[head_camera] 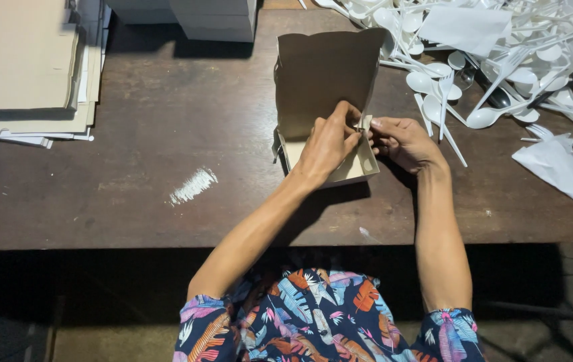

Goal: The person assembles a small cardboard box from a flat die-cut sheet. They fold the side flaps inward, tuck the bottom tabs into slots, and secure the top lid by folding and tucking the closure flaps. The finished box is placed on the table.

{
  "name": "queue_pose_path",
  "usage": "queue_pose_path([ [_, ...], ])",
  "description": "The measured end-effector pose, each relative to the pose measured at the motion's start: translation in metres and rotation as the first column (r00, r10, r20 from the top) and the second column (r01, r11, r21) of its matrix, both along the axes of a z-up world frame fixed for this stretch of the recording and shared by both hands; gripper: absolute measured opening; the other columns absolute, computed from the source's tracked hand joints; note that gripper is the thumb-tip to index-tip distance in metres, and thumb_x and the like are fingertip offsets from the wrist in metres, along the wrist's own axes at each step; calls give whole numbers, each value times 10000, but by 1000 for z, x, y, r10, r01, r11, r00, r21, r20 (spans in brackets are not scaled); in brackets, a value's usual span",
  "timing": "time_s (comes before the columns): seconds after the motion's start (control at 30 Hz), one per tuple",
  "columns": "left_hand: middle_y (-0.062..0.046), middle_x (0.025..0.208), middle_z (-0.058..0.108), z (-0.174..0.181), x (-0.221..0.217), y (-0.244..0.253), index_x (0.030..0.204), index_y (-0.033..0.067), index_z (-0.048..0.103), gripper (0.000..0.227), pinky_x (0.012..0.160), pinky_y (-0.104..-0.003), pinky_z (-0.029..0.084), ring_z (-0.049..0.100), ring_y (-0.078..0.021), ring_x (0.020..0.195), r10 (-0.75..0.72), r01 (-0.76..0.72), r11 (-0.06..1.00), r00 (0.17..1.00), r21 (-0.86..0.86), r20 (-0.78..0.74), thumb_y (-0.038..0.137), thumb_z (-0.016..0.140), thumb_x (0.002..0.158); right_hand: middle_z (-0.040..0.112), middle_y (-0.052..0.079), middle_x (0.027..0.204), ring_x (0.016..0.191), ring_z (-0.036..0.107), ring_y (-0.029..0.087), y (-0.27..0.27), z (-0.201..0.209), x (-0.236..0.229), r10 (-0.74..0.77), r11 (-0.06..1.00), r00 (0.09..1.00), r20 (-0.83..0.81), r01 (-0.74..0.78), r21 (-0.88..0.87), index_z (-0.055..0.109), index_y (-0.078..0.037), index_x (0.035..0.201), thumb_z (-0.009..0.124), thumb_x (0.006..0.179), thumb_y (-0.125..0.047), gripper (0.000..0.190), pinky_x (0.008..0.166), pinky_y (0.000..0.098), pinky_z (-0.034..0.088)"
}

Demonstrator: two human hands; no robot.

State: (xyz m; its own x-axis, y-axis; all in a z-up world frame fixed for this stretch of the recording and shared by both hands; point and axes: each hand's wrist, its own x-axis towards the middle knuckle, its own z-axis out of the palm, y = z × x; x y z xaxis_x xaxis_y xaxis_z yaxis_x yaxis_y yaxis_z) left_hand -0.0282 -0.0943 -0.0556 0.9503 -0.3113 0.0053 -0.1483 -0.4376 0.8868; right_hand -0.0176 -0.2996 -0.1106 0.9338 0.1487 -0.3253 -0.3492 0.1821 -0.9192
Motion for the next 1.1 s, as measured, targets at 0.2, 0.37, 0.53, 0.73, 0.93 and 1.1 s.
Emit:
queue_pose_path([
  [0.2, -198, 991, 780, -20, 8, -7, 1260, 143, 549, 427, 922, -547, 582, 736, -404, 1043, -70, 70, 997, 998, 9, 0, 82, 729, 877, 742, 70, 862, 765, 758, 154, -10, -36, 18, -90, 996, 996, 25, 89, 4, 714, -52, 1005, 820, 905, -162, 183, 630, 211, 610],
  [0.37, -213, 1091, 757, 8, -4, 14, 1355, 134, 523, 499, 970, -578, 544, 708, -398, 1116, -148, 148, 989, 989, 20, -4, 121, 718, 896, 713, 55, 877, 761, 741, 137, -6, -32, 13, -79, 997, 993, 84, 80, -5, 687, -53, 1085, 782, 954, -206, 223, 585, 205, 605],
  [0.53, -243, 1080, 753, 56, -48, 81, 1220, 89, 667, 304, 832, -535, 611, 730, -441, 1026, -70, 90, 971, 993, -222, 94, 147, 721, 926, 598, 15, 858, 759, 708, 123, 8, 3, -7, -145, 984, 973, 178, 160, -74, 618, -80, 1090, 826, 929, -189, 284, 569, 192, 604],
  [0.73, -222, 1094, 753, 23, -42, 140, 1189, 86, 718, 316, 704, -475, 636, 740, -410, 983, 242, -243, 968, 970, -59, -21, 243, 772, 920, 642, 22, 827, 781, 641, 137, 74, 76, -51, 49, 732, 724, 689, 443, -518, 674, -119, 991, 865, 996, -249, 231, 727, 254, 518],
  [0.93, -135, 922, 787, -7, -19, 133, 1040, 135, 799, 164, 654, -396, 642, 772, -309, 859, 298, -307, 948, 949, -80, -103, 230, 769, 910, 664, 270, 1234, 1074, 697, 418, 142, 98, -73, 597, 554, 665, 449, 63, -830, 566, 27, 1385, 723, 934, -288, 573, 860, 552, 587],
  [1.1, -89, 828, 784, -3, -7, 132, 976, 176, 819, 139, 692, -344, 612, 778, -263, 812, 366, -365, 930, 930, -27, 20, 272, 763, 893, 532, 201, 1490, 1244, 620, 426, 151, 104, -73, 655, 480, 731, 192, -205, -853, 439, -70, 1533, 544, 952, -278, 627, 953, 642, 515],
])
